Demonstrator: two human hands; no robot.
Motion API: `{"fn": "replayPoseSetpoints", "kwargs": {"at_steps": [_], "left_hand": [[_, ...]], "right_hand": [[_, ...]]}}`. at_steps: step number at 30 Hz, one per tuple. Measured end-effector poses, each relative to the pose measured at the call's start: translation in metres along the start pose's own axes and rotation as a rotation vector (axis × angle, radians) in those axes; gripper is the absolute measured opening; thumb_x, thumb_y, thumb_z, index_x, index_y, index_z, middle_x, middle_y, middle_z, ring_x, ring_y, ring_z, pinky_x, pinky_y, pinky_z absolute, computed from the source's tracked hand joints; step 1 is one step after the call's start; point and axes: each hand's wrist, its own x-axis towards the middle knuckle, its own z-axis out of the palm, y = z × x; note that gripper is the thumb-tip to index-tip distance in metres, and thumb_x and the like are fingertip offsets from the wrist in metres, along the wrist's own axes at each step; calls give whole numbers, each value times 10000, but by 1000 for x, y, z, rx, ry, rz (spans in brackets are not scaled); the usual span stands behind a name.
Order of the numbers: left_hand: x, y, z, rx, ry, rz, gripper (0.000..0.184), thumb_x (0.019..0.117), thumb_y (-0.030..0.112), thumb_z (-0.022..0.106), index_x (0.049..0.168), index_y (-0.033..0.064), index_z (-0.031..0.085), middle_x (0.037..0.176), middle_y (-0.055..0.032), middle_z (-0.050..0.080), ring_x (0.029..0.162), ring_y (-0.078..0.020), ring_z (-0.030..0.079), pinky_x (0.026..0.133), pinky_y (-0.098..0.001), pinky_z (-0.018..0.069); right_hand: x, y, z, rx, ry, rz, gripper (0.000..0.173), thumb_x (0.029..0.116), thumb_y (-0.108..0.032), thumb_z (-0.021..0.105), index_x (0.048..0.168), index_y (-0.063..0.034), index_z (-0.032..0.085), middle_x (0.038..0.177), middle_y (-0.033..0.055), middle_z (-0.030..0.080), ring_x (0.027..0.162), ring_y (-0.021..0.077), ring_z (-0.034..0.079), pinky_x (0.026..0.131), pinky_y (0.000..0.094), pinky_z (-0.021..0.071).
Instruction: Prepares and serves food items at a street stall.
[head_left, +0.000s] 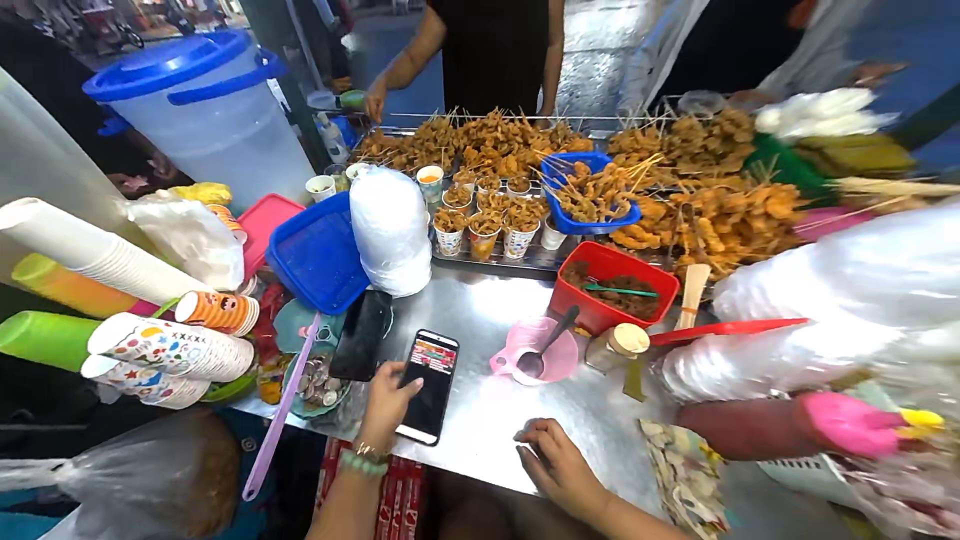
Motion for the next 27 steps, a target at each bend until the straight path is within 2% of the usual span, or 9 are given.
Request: {"fn": "replayPoseSetpoints", "kwargs": {"at_steps": [2, 4, 6, 9, 14, 16, 19, 22, 27], "left_hand": [[24, -5, 21, 114, 22, 8, 487, 929, 26, 715, 1358, -55, 500, 1078, -237, 689, 936, -282, 698, 870, -454, 566], [35, -4, 31, 365, 86, 94, 479, 956, 120, 706, 1376, -37, 540, 1199, -246, 685, 1107, -342, 683, 995, -504, 527], [36, -4, 33, 614, 176, 257, 410, 990, 152, 654, 1336, -64, 609, 1329, -285, 611, 1261, -426, 586, 1094, -546, 448], [36, -18, 18, 887, 424, 523, 297, 976, 134, 636, 1183, -67, 710, 1295, -324, 619, 1185, -549, 579, 979, -676, 456], [29, -33, -6, 1032, 565, 497, 486, 892, 104, 738, 1346, -28, 624, 1311, -386, 568, 1161, -628, 546, 912, -735, 440], [27, -35, -10, 1030, 558, 434, 593, 889, 104, 735, 1411, -89, 532, 1368, -398, 526, 1227, -626, 511, 968, -727, 424], [30, -33, -18, 1025, 568, 364, 500, 941, 113, 653, 1399, -62, 561, 1427, -396, 481, 1273, -623, 480, 1015, -713, 401], [27, -26, -22, 1071, 531, 326, 448, 982, 124, 607, 1403, -27, 583, 1435, -331, 531, 1281, -580, 513, 1005, -685, 426], [20, -26, -42, 1070, 685, 640, 326, 993, 147, 591, 1229, -45, 708, 1155, -260, 726, 1038, -505, 694, 857, -658, 525]], "right_hand": [[-2, -1, 0, -1, 1, 18, 207, 954, -230, 595, 1004, -74, 721, 1020, 114, 663, 904, 125, 655, 805, 183, 544], [-2, -3, -2, 5, -12, 43, 194, 944, -216, 612, 1007, -69, 722, 1034, 124, 670, 912, 140, 669, 807, 200, 558], [-1, -5, -5, 26, -38, 63, 185, 937, -191, 632, 1011, -49, 726, 1046, 150, 677, 892, 173, 681, 793, 238, 573], [2, -7, -6, 67, -91, 104, 171, 937, -159, 654, 1027, -33, 728, 1068, 174, 678, 903, 220, 694, 799, 294, 592], [5, -4, -1, 85, -96, 121, 182, 944, -170, 645, 1042, -42, 728, 1076, 161, 678, 930, 211, 687, 826, 290, 587], [3, -4, 0, 87, -93, 117, 185, 950, -170, 638, 1040, -33, 725, 1075, 164, 678, 933, 209, 687, 830, 291, 586], [2, -3, 0, 75, -66, 100, 189, 955, -188, 624, 1024, -43, 723, 1051, 147, 669, 892, 176, 676, 794, 257, 579], [2, -3, 0, 68, -45, 72, 186, 953, -187, 613, 1010, -48, 722, 1025, 135, 665, 891, 158, 668, 797, 231, 568], [5, -2, -3, 67, -60, 69, 189, 954, -196, 605, 987, -53, 725, 998, 123, 666, 901, 160, 660, 810, 229, 558]]}}
